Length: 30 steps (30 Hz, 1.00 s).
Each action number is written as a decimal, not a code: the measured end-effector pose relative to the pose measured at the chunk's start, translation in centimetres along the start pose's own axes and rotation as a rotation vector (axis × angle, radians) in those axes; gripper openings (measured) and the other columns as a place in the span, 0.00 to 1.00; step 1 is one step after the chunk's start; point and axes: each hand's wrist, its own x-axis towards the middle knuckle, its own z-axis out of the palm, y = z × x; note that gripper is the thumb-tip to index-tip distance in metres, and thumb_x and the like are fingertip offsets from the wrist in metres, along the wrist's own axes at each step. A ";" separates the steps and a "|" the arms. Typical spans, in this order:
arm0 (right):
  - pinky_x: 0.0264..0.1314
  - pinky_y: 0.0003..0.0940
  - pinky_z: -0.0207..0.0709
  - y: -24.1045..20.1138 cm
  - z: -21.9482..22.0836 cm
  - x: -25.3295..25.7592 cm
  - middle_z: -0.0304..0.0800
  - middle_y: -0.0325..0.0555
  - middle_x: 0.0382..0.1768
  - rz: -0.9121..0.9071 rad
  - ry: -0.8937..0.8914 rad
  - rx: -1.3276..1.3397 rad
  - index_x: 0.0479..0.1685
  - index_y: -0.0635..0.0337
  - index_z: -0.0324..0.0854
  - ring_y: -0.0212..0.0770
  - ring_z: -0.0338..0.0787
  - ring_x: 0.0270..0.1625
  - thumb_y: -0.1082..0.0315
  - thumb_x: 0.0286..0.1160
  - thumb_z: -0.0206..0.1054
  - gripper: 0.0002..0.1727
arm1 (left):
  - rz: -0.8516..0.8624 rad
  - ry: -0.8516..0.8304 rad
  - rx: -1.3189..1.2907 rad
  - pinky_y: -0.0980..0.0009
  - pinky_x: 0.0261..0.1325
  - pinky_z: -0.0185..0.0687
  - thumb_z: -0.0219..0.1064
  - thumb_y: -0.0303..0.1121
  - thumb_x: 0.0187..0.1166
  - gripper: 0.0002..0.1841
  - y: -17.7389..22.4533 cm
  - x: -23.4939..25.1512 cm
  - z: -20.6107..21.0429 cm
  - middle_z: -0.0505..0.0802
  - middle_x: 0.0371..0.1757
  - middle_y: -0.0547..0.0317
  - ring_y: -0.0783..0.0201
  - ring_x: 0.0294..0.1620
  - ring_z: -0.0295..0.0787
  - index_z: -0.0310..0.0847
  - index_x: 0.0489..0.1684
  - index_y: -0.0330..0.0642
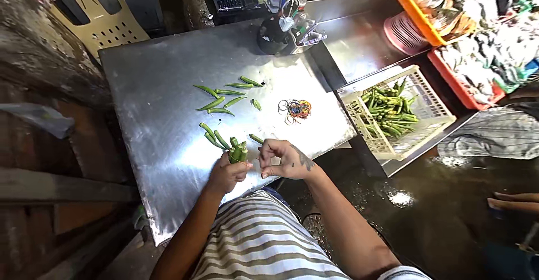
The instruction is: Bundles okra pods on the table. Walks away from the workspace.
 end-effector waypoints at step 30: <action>0.63 0.41 0.85 -2.7 6.2 0.3 0.90 0.54 0.55 -0.061 0.488 0.565 0.75 0.57 0.64 0.45 0.92 0.56 0.72 0.63 0.80 0.38 | 0.453 0.365 1.858 0.54 0.29 0.86 0.71 0.36 0.64 0.13 2.3 -0.9 4.2 0.93 0.36 0.50 0.51 0.32 0.93 0.88 0.43 0.39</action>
